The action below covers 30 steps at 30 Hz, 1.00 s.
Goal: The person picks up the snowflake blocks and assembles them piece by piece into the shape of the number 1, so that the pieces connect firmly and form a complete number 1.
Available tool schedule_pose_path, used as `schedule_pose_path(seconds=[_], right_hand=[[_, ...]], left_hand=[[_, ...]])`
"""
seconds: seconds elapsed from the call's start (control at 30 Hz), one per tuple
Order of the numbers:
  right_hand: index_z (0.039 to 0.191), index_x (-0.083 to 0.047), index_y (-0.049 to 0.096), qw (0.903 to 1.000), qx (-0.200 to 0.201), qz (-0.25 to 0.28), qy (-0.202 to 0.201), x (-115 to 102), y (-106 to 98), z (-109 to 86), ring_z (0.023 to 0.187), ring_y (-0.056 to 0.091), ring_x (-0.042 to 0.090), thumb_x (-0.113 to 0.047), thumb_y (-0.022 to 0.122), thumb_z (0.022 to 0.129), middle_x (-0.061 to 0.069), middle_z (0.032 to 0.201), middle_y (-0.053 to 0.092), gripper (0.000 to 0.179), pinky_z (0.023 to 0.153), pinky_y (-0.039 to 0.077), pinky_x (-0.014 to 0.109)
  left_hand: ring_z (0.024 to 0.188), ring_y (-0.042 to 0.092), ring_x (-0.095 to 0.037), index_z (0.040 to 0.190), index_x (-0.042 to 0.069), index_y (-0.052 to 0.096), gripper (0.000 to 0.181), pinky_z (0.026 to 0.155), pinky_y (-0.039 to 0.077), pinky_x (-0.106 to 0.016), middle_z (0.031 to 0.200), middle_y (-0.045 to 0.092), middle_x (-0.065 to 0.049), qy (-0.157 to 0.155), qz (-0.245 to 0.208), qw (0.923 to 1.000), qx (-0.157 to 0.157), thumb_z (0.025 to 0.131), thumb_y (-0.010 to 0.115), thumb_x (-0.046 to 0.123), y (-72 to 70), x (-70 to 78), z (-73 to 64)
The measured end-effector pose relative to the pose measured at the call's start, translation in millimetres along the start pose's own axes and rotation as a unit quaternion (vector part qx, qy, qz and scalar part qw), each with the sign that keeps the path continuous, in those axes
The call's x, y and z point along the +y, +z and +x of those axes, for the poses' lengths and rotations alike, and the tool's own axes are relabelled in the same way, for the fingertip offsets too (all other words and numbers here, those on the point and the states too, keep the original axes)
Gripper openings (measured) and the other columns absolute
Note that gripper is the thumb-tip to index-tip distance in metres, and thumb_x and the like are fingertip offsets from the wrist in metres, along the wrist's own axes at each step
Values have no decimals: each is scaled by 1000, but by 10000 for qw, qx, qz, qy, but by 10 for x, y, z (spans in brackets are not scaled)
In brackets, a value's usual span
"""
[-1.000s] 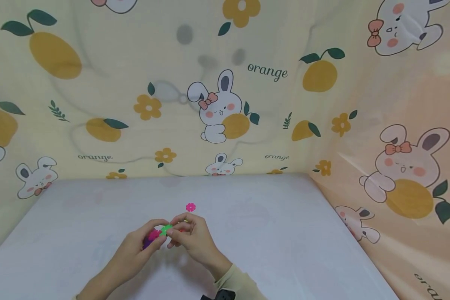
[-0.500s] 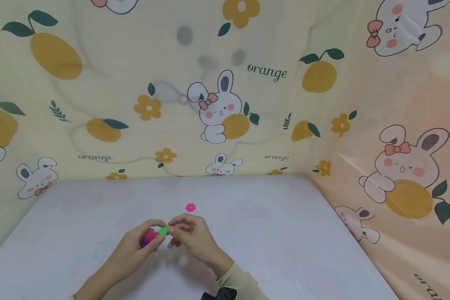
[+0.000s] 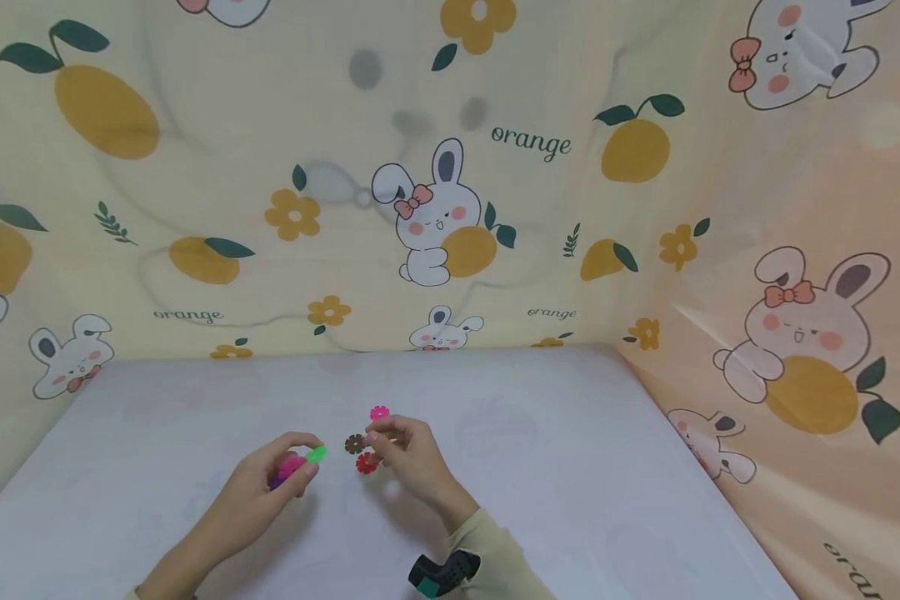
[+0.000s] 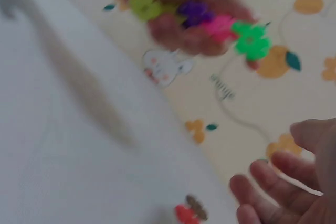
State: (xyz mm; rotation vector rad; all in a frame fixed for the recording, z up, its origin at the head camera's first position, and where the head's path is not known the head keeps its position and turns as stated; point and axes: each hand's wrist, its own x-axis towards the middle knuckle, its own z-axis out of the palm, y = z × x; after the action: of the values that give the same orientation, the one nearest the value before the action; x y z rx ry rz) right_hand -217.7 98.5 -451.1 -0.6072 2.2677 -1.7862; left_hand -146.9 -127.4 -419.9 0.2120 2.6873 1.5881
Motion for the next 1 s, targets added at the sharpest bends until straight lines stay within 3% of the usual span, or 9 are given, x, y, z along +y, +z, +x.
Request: schedule_pose_path(seconds=[0.1, 0.3, 0.4, 0.5, 0.57, 0.63, 0.73, 1.0], right_hand=[[121, 5, 65, 9982, -227, -554, 81, 119, 35, 21, 96, 71, 31, -19, 60, 102, 24, 114, 71, 31, 83, 56, 32], [126, -3, 65, 9914, -386, -1196, 372, 247, 53, 13, 98, 66, 19, -24, 62, 102, 10, 112, 73, 33, 81, 53, 30], [131, -6, 63, 9859, -413, -1588, 331, 303, 69, -1, 110, 64, 22, -23, 62, 102, 8, 121, 68, 34, 93, 54, 38], [135, -8, 62, 9703, -515, -2363, 104, 346, 103, -2, 126, 55, 27, -21, 62, 101, 10, 133, 62, 36, 106, 48, 47], [135, -9, 64, 9540, -553, -2944, -97, 357, 122, 3, 131, 51, 29, -19, 63, 99, 11, 138, 59, 36, 110, 45, 50], [133, -12, 66, 9377, -532, -3428, -183, 354, 141, 3, 128, 51, 28, -17, 65, 98, 11, 138, 59, 36, 109, 45, 48], [127, -12, 71, 9259, -430, -3748, -222, 340, 157, -1, 124, 54, 26, -13, 69, 95, 8, 134, 62, 32, 106, 48, 43], [100, -15, 77, 9257, -273, -3748, -435, 309, 150, -25, 104, 60, 13, -13, 73, 93, -3, 110, 72, 9, 94, 52, 32]], left_hand=[[63, 52, -10, 119, 24, 63, 22, 57, 45, -22, 75, 62, -1, 13, 63, 10000, 19, 98, 68, 24, 1, -25, 4], [65, 54, -10, 118, 27, 63, 21, 58, 46, -22, 75, 61, 4, 53, 118, 9999, 50, 97, 68, 27, 7, -47, 20], [67, 55, -11, 118, 25, 64, 22, 59, 47, -22, 77, 62, 3, 43, 52, 10000, -2, 97, 68, 29, 11, -44, 24], [67, 55, -10, 119, 22, 64, 24, 59, 47, -21, 78, 62, 2, 65, -5, 9999, -80, 97, 68, 30, 12, -45, 20], [66, 54, -9, 120, 22, 64, 24, 58, 46, -21, 78, 61, 2, 82, -24, 9999, -127, 98, 67, 31, 16, -44, 18], [66, 53, -9, 120, 21, 64, 24, 58, 46, -21, 77, 61, 2, 99, -31, 9998, -159, 98, 67, 30, 21, -44, 19], [66, 52, -9, 119, 22, 64, 24, 58, 46, -21, 77, 60, 2, 95, -7, 9998, -173, 98, 67, 31, 32, -49, 24], [65, 52, -7, 117, 21, 64, 21, 58, 45, -21, 77, 60, 2, 242, -14, 9994, -241, 99, 66, 30, 61, -89, 14]])
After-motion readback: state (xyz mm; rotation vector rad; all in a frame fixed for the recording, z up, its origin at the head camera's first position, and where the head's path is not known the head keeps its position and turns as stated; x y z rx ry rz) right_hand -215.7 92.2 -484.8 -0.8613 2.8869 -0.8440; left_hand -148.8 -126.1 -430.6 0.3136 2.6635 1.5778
